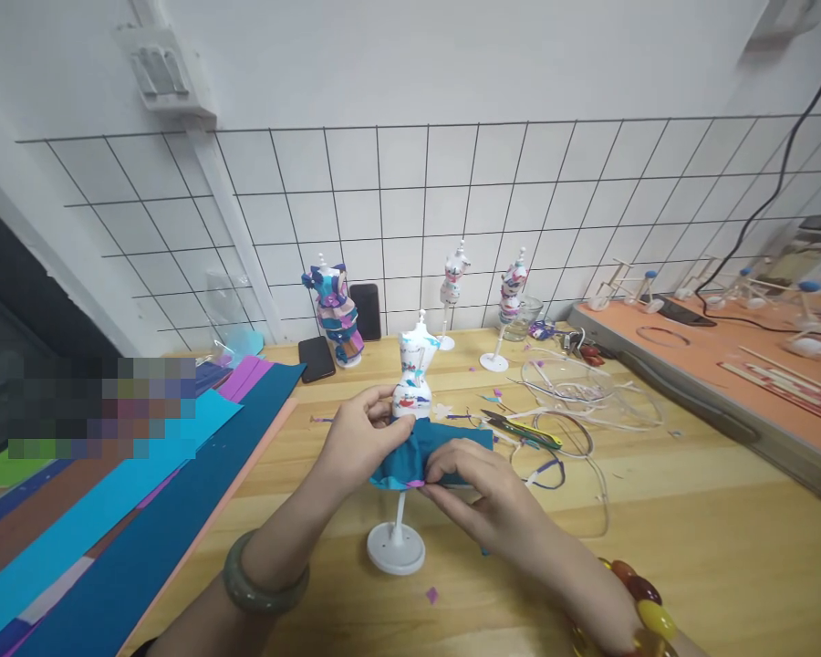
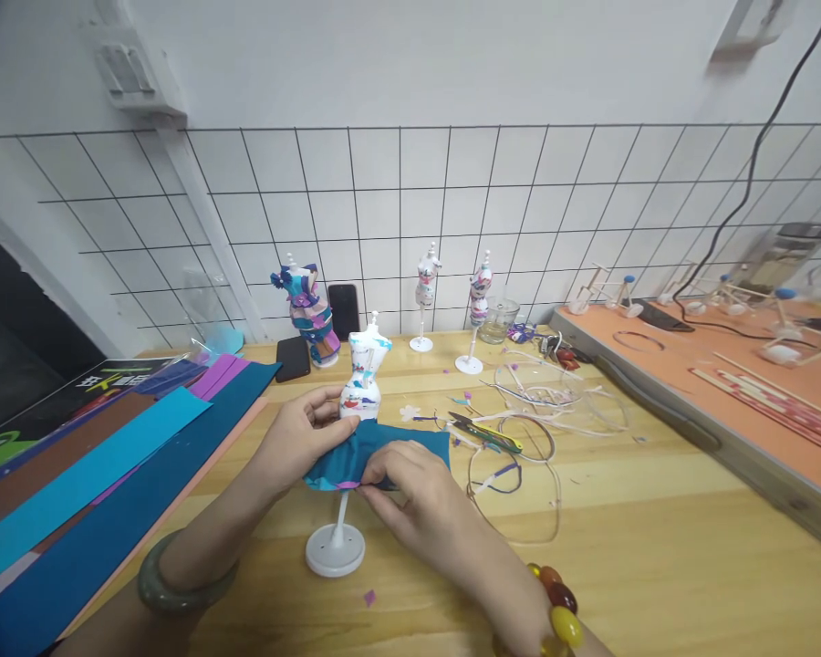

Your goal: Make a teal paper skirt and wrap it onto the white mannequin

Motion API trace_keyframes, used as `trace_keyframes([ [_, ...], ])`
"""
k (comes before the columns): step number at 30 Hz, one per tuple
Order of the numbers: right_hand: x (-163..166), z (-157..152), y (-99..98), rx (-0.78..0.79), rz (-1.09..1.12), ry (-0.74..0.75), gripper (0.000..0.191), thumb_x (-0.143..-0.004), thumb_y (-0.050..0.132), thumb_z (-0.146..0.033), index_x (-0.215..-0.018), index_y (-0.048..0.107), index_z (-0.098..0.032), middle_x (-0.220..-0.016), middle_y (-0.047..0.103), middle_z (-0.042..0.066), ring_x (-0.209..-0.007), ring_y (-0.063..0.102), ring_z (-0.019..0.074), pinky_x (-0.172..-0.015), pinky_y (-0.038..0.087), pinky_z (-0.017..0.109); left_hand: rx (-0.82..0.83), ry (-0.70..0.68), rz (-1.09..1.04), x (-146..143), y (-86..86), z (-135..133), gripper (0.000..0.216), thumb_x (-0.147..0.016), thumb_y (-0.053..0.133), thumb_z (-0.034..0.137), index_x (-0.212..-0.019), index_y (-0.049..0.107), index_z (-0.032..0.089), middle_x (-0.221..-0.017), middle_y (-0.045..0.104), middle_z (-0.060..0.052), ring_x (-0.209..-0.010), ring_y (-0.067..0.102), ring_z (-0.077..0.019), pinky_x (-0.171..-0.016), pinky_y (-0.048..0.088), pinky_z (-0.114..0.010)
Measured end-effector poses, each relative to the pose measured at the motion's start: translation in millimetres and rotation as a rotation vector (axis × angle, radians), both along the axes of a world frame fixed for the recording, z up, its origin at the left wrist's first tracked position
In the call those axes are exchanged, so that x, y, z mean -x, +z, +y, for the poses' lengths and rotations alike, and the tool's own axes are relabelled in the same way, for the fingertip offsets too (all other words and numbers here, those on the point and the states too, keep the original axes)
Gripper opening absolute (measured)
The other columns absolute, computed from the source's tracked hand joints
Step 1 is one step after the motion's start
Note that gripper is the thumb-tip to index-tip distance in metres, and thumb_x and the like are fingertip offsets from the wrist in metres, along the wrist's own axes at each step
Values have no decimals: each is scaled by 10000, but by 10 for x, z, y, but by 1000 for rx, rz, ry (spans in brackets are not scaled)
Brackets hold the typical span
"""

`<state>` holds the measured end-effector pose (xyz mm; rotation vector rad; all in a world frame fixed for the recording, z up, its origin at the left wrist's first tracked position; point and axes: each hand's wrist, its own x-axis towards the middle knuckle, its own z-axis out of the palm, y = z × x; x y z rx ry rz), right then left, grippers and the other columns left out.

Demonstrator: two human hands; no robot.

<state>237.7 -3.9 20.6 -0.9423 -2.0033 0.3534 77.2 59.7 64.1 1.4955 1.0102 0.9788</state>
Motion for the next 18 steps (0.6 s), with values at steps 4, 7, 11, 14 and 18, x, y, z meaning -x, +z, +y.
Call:
trace_keyframes([
  [4, 26, -7, -10, 54, 46, -6, 61, -821, 599, -174, -833, 545, -199, -764, 594, 6, -709, 545, 129, -643, 437, 254, -17, -38, 7, 3, 1, 6, 345, -692, 626, 187, -1029, 589, 123, -990, 709, -94, -908, 655, -218, -745, 506, -262],
  [7, 35, -7, 4, 32, 16, 6, 75, -834, 565, -142, -789, 538, -195, -738, 580, 4, -686, 528, 126, -628, 424, 256, -30, -38, 17, -3, 5, 1, 324, -693, 625, 180, -1011, 597, 127, -972, 715, -84, -900, 658, -210, -750, 506, -254],
  [11, 40, -8, 11, -76, -51, -37, 77, -832, 527, -109, -809, 528, -183, -783, 585, 41, -742, 525, 160, -653, 426, 295, -26, -15, 10, -2, 19, -7, 331, -692, 624, 173, -1020, 598, 131, -969, 717, -79, -901, 659, -211, -752, 512, -261],
  [14, 24, 2, -15, -204, -70, -146, 113, -816, 518, -65, -844, 517, -174, -794, 592, 60, -750, 526, 175, -647, 429, 310, -29, 45, -17, 14, 16, 14, 352, -683, 640, 181, -1028, 594, 128, -969, 716, -87, -904, 658, -219, -749, 515, -271],
  [18, -19, 18, -59, -376, -107, -257, 170, -799, 531, -23, -895, 514, -162, -783, 600, 71, -740, 535, 180, -642, 439, 315, 4, 120, -66, 21, -12, 49, 386, -683, 657, 226, -1049, 581, 129, -971, 714, -98, -902, 658, -227, -734, 515, -276],
])
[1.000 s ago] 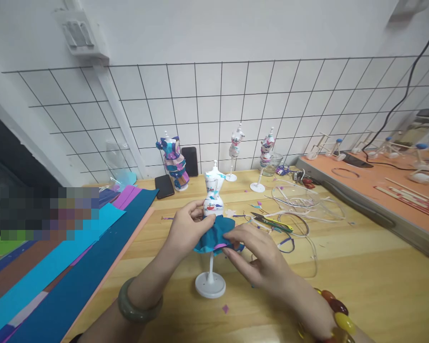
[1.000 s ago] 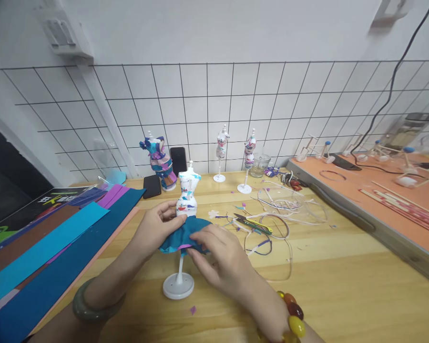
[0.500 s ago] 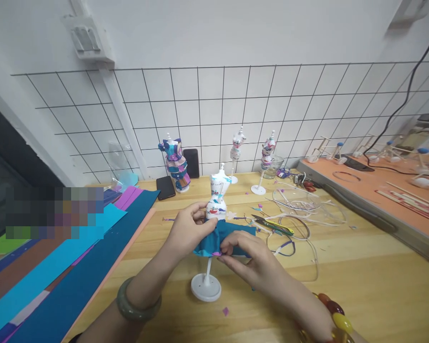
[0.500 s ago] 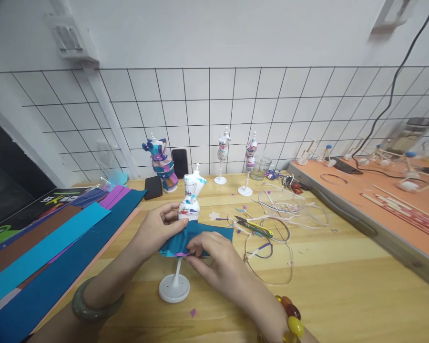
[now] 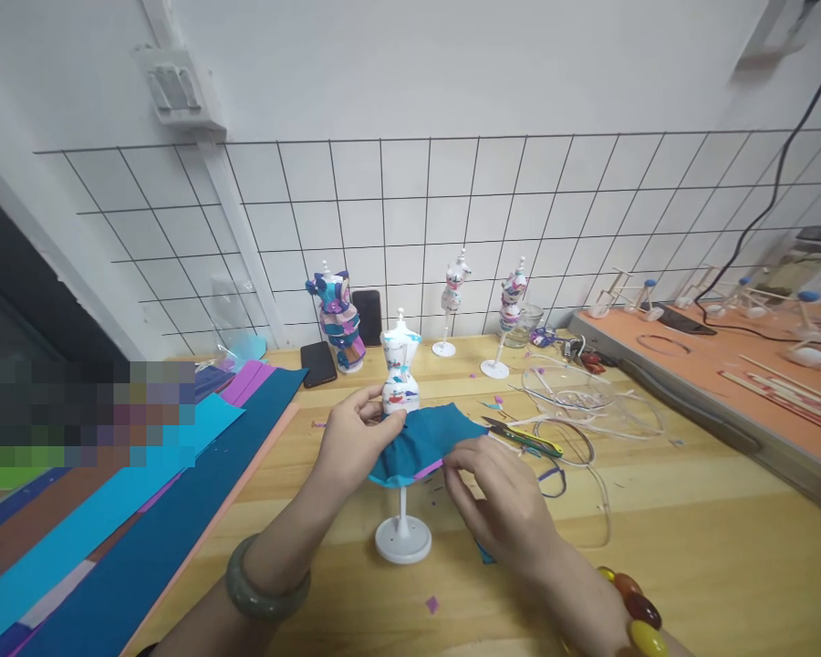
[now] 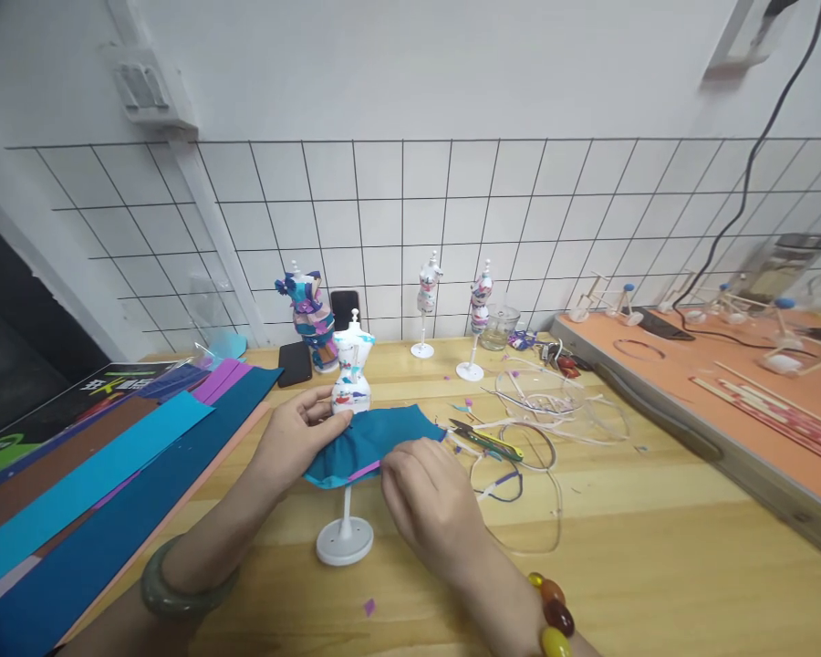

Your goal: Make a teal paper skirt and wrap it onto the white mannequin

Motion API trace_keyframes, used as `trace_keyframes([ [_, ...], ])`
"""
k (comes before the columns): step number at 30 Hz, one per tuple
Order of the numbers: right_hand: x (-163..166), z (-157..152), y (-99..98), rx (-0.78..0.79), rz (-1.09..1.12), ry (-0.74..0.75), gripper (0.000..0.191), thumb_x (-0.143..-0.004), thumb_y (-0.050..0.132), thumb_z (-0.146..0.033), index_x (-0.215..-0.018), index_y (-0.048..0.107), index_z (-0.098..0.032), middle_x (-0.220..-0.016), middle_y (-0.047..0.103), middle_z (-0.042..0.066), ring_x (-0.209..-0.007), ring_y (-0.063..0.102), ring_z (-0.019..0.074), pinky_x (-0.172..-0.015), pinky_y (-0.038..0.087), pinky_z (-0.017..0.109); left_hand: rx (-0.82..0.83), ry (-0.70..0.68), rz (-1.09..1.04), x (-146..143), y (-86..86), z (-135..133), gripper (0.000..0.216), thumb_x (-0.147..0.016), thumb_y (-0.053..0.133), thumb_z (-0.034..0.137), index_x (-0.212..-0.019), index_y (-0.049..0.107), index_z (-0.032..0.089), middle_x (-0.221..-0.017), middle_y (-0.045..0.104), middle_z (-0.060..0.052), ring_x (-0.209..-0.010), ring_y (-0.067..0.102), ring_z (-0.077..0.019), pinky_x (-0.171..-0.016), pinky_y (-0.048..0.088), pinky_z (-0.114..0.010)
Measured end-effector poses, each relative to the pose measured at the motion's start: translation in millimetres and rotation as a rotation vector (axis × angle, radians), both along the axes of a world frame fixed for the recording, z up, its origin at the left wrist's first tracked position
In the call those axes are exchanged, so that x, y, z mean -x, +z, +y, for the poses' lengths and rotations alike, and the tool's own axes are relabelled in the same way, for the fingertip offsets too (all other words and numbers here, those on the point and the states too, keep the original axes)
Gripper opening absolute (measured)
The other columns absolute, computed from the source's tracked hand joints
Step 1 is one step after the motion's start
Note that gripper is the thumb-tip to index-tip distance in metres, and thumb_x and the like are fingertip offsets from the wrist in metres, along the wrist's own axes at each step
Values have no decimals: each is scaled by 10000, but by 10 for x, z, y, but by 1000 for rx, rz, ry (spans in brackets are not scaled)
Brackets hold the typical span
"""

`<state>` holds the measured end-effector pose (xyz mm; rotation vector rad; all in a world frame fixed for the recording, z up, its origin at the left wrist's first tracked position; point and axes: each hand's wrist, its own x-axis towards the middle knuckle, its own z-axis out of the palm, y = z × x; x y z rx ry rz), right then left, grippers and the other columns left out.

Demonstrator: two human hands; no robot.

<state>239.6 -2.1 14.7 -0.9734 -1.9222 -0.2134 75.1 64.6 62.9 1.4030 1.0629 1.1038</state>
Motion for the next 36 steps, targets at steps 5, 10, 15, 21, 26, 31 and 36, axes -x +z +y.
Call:
trace_keyframes([
  [5, 8, -17, 32, -72, -65, -29, 262, -783, 535, -11, -1013, 526, -136, -882, 570, 109, -802, 523, 200, -670, 455, 341, 15, 17, -48, -50, -20, -35, 379, -675, 657, 223, -1035, 582, 127, -967, 714, -104, -906, 656, -233, -732, 512, -278],
  [10, 79, -57, 102, -84, -149, 3, 291, -789, 569, -71, -1069, 557, -149, -975, 568, 120, -909, 506, 236, -766, 429, 416, -8, 29, -70, -112, -35, -89, 371, -660, 646, 185, -1017, 575, 111, -934, 719, -103, -865, 665, -219, -738, 516, -283],
  [15, 87, -74, 89, -73, -195, 33, 147, -832, 537, -87, -937, 611, -159, -857, 623, 80, -813, 503, 210, -692, 396, 369, -84, 19, -31, -136, -73, -114, 322, -674, 625, 171, -992, 590, 134, -914, 719, -77, -844, 665, -197, -735, 513, -272],
  [21, 55, -86, 68, -30, -211, 74, 157, -870, 472, -93, -911, 608, -160, -834, 631, 71, -805, 501, 203, -676, 361, 351, -114, 7, 23, -126, -50, -136, 311, -694, 601, 164, -1003, 587, 135, -922, 714, -83, -843, 660, -193, -728, 507, -269],
  [26, 28, -77, 51, -58, -219, 45, 204, -881, 428, -93, -942, 603, -177, -833, 620, 78, -779, 489, 201, -664, 356, 353, -143, 45, 61, -117, 1, -150, 296, -694, 599, 168, -989, 599, 140, -923, 709, -92, -870, 656, -209, -756, 504, -288],
  [31, 45, -65, 31, -86, -229, 53, 178, -869, 459, -105, -938, 599, -191, -835, 614, 76, -770, 498, 199, -655, 367, 343, -154, 45, 37, -119, -24, -140, 315, -686, 605, 164, -1000, 593, 139, -897, 711, -88, -834, 663, -206, -753, 510, -299],
  [36, 94, -63, 48, -50, -262, 56, 135, -862, 497, -118, -934, 593, -180, -854, 623, 71, -769, 495, 192, -669, 367, 344, -147, 22, 37, -135, -41, -141, 300, -681, 599, 145, -981, 594, 136, -898, 709, -88, -841, 661, -203, -764, 509, -303],
])
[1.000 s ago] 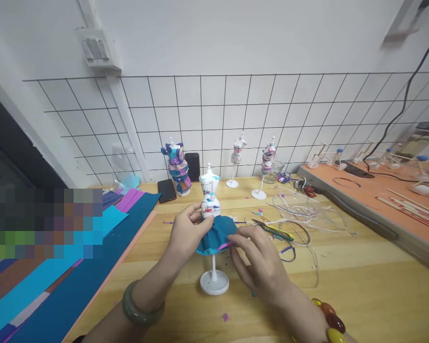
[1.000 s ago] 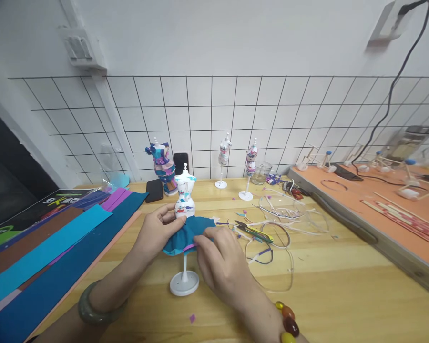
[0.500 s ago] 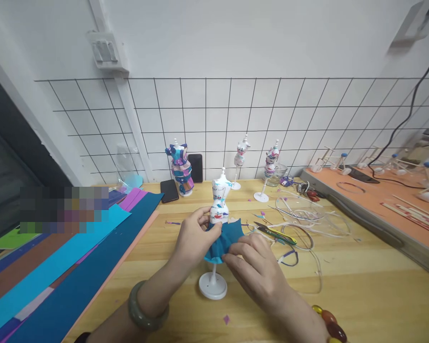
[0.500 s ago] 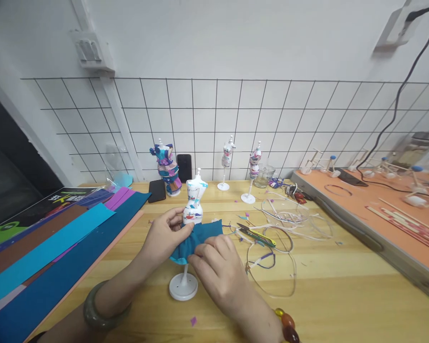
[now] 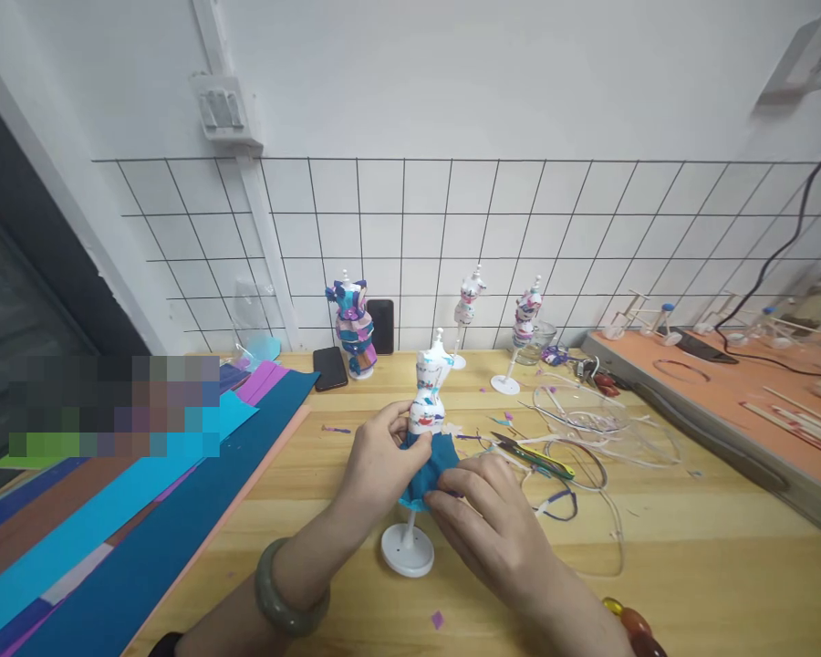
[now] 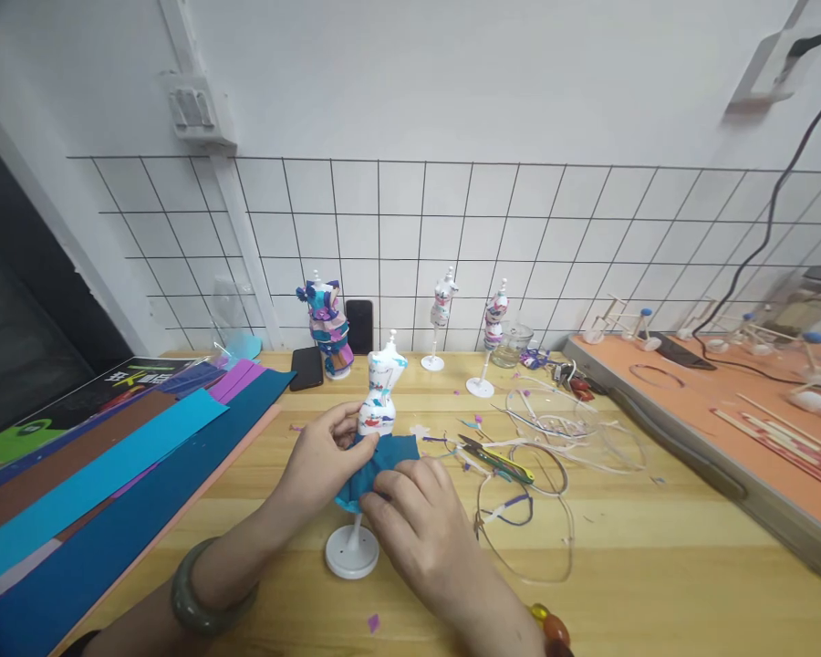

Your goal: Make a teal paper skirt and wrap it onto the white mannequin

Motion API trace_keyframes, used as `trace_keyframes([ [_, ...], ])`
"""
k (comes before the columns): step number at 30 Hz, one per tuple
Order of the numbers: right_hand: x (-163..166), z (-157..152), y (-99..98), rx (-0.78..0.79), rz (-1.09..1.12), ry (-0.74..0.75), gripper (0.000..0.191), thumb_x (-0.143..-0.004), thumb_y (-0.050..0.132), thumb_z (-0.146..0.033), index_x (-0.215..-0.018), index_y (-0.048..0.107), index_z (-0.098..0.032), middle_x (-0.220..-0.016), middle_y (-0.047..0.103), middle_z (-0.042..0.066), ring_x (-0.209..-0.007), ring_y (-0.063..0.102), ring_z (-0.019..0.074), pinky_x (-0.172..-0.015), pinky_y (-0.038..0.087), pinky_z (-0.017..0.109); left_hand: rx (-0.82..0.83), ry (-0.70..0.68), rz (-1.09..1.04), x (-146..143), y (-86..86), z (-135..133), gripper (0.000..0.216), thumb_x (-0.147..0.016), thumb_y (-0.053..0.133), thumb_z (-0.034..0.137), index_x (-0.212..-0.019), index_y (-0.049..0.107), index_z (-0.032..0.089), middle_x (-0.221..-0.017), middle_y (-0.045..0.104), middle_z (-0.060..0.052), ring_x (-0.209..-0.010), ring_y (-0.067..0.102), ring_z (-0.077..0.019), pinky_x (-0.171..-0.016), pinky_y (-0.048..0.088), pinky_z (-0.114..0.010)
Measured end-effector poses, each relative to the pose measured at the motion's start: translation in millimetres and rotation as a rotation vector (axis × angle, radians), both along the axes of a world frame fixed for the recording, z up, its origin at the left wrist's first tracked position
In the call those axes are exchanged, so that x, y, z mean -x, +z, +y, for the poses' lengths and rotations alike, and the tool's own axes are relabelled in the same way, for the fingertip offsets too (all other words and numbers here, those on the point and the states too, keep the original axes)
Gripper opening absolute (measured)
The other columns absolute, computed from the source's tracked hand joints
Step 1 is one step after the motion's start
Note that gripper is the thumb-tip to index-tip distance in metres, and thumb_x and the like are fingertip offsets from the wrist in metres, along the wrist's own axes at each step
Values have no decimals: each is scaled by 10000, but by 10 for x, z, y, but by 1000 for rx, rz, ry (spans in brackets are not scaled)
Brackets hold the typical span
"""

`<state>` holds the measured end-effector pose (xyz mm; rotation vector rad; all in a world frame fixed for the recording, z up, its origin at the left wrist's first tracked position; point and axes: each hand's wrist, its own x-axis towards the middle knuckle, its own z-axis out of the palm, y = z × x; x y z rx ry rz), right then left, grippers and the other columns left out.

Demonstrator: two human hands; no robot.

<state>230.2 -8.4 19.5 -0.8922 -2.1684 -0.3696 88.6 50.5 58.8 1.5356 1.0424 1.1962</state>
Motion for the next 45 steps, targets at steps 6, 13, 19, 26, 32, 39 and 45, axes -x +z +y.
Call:
trace_keyframes([
  [6, 12, 4, 24, 42, 13, 57, 170, -900, 417, -118, -866, 576, -168, -788, 621, 54, -731, 502, 170, -663, 360, 328, -24, -5, -1, 14, -5, 4, 291, -682, 596, 135, -973, 601, 149, -902, 710, -73, -844, 660, -191, -765, 505, -290],
  [13, 8, 40, -14, 71, 39, 0, 122, -872, 478, -110, -921, 576, -163, -781, 628, 56, -730, 499, 175, -639, 357, 323, -58, 3, 60, 26, 22, -13, 317, -694, 577, 153, -1010, 597, 147, -916, 701, -78, -865, 650, -191, -787, 498, -292],
  [19, 7, 41, -26, 52, -1, -9, 138, -875, 461, -109, -826, 568, -179, -773, 610, 45, -728, 511, 172, -651, 360, 317, -195, 60, 201, 60, 10, -55, 324, -710, 559, 172, -1022, 631, 224, -875, 692, -34, -845, 631, -190, -764, 483, -276],
  [26, 33, 3, -23, 0, 106, -80, 147, -859, 449, -85, -831, 559, -178, -741, 596, 52, -668, 466, 168, -616, 337, 318, -242, 126, 290, 92, 68, -69, 326, -716, 568, 191, -1030, 634, 244, -920, 704, -35, -844, 641, -201, -744, 488, -275],
  [32, 55, -39, -1, -58, 241, -56, 186, -794, 498, -16, -847, 557, -184, -738, 563, 54, -689, 494, 175, -608, 360, 320, -112, 33, 164, 68, 92, -68, 302, -715, 566, 183, -1014, 615, 193, -914, 707, -43, -828, 655, -191, -711, 503, -262],
  [39, 66, -34, 22, -54, 165, 11, 205, -782, 526, -12, -904, 564, -173, -777, 624, 62, -702, 514, 180, -613, 358, 332, -73, 21, 110, 68, 131, -60, 309, -698, 577, 163, -1005, 611, 163, -864, 710, -48, -837, 658, -190, -741, 510, -270],
  [45, 37, -36, 16, -102, 112, 18, 171, -821, 513, -58, -924, 593, -169, -794, 634, 61, -736, 514, 183, -634, 347, 340, -54, 33, 90, 57, 134, -61, 304, -685, 582, 151, -987, 617, 158, -901, 713, -59, -847, 659, -192, -750, 511, -274],
])
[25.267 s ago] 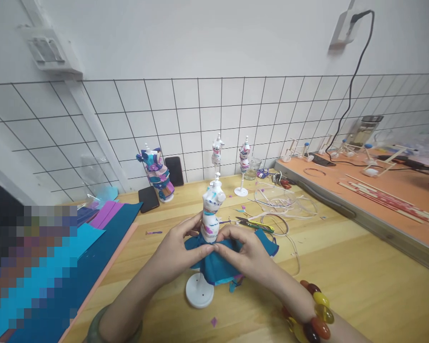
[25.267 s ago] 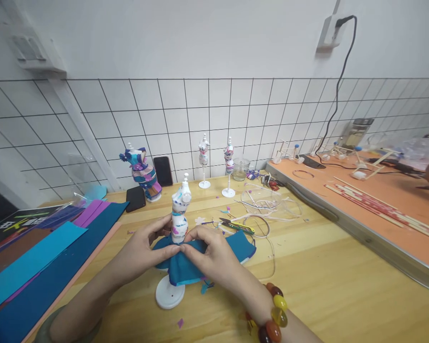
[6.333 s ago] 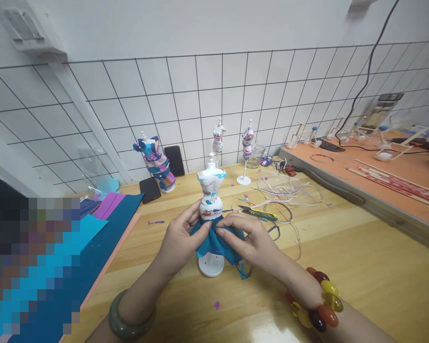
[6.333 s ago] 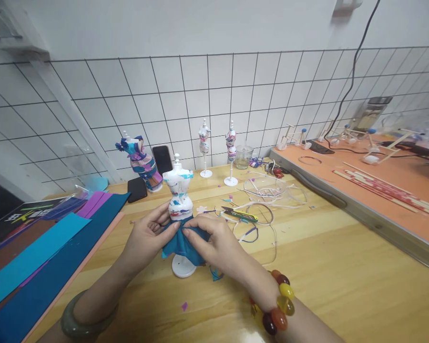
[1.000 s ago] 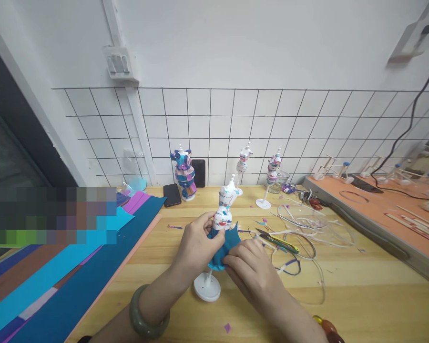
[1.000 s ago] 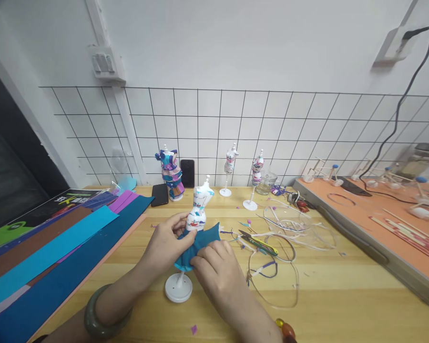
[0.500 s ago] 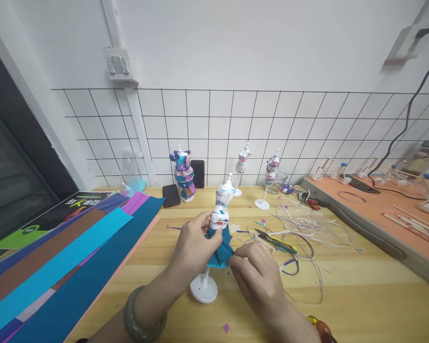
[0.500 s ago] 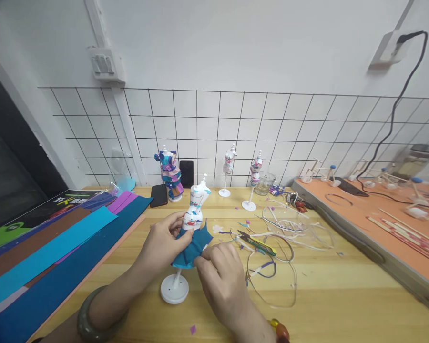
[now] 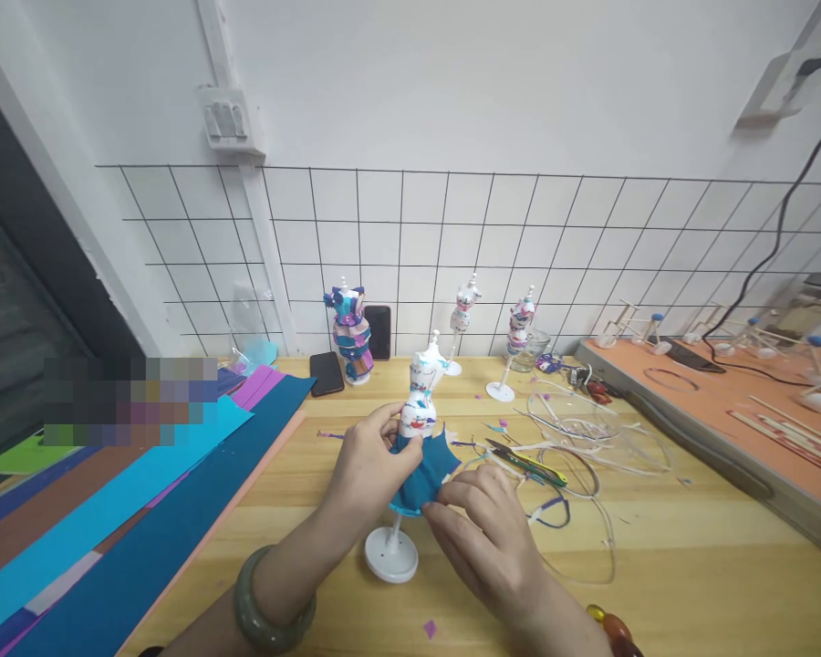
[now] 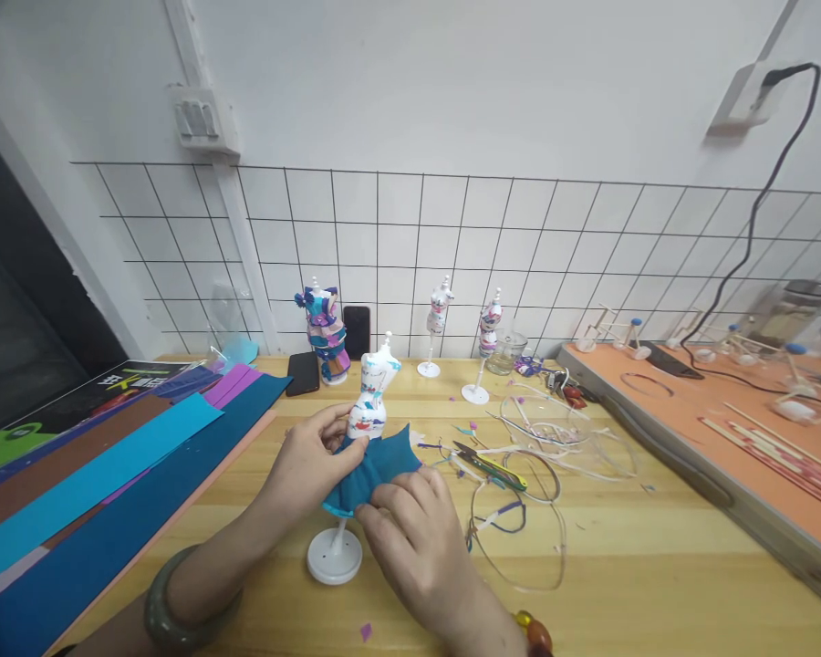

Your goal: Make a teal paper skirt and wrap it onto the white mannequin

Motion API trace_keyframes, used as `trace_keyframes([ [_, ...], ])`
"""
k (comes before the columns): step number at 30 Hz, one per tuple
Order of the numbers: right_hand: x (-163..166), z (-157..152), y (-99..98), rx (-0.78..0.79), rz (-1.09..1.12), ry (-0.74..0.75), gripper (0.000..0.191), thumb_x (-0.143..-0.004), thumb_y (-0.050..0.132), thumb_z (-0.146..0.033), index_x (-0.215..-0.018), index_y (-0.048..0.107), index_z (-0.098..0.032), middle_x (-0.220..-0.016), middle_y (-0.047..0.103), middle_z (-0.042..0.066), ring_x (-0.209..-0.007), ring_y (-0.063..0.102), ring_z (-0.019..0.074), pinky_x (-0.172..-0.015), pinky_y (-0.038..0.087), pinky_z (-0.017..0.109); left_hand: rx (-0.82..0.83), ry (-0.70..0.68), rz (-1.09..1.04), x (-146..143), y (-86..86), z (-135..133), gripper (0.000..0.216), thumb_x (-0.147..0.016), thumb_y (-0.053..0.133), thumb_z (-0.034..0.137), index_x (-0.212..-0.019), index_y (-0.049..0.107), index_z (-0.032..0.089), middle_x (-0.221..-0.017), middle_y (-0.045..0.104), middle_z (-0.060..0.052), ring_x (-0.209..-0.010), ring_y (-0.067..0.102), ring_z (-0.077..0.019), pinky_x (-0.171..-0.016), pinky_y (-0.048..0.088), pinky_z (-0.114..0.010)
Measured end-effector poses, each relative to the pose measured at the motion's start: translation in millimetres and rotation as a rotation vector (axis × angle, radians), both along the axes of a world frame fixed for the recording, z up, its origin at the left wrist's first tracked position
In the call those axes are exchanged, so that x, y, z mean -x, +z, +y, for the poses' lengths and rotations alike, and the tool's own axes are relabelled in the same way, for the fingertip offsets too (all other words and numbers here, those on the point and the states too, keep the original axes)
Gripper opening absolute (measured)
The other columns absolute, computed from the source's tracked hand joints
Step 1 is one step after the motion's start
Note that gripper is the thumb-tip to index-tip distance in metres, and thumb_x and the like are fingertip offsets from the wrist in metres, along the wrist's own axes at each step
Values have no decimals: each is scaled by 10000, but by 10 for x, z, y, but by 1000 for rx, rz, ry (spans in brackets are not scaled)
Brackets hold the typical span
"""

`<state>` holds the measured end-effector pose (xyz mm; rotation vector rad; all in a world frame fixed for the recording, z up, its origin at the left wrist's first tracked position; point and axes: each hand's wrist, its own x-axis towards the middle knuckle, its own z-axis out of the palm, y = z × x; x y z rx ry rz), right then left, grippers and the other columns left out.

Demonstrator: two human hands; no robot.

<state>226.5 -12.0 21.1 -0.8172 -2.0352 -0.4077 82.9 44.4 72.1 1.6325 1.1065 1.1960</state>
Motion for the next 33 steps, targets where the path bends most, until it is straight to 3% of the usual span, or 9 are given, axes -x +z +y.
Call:
trace_keyframes([
  [12, 25, -36, 21, -45, -56, 7, 243, -912, 405, -109, -984, 632, -158, -749, 629, 49, -714, 488, 171, -665, 333, 363, 25, -58, -38, -52, -85, 4, 323, -691, 569, 143, -1013, 593, 136, -877, 700, -77, -829, 654, -203, -744, 510, -303],
  [23, 26, -46, 59, -69, -88, 18, 209, -892, 449, -99, -959, 644, -136, -766, 662, 53, -736, 518, 179, -683, 330, 378, 175, -119, -172, -65, -54, -21, 320, -673, 590, 125, -993, 592, 102, -926, 707, -116, -851, 650, -215, -740, 497, -292],
  [33, 19, -77, 100, -118, -82, 24, 197, -883, 467, -98, -939, 654, -119, -717, 665, 45, -713, 529, 178, -674, 331, 382, 211, -130, -209, -80, -40, -50, 345, -667, 602, 121, -1011, 596, 92, -937, 710, -125, -862, 651, -220, -749, 494, -290],
])
